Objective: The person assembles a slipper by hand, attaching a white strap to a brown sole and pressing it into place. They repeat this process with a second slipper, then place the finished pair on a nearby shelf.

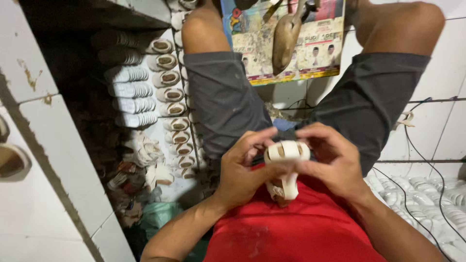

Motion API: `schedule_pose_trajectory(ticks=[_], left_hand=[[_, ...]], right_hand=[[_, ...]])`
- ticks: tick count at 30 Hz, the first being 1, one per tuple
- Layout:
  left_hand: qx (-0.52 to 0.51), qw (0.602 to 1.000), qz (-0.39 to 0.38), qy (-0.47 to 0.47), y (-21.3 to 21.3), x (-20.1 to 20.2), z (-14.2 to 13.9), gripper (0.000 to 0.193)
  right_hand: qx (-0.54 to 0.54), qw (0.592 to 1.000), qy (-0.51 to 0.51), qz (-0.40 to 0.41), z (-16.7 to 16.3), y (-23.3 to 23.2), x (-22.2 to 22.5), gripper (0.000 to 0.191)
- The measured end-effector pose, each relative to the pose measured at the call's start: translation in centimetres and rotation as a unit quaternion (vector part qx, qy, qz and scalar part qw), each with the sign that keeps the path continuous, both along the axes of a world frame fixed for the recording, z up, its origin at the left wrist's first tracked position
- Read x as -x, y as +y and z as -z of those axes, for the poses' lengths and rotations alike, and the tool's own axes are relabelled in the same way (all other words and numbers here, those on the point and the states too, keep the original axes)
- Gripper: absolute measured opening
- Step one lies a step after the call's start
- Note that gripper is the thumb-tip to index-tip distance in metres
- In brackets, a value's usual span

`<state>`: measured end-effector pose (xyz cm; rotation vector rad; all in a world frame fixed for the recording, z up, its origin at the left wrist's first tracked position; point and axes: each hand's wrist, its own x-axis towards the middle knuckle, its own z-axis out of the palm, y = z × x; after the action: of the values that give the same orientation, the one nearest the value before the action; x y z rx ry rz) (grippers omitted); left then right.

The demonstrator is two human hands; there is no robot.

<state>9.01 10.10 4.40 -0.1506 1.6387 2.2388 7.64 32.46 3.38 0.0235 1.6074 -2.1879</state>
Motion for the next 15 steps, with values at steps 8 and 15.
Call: schedule_pose_trajectory(ticks=[8,15], left_hand=[[0.105,0.987,0.087,0.087,-2.0,-0.5,-2.3,0.051],[0.115,0.980,0.112,0.115,-3.0,-1.1,-3.2,0.037]], right_hand=[[-0.066,0.985,0.147,-0.053,-0.3,0.5,-1.3,0.050],[-0.105,0.983,0.112,-0.105,2.0,2.1,-2.6,0.043]])
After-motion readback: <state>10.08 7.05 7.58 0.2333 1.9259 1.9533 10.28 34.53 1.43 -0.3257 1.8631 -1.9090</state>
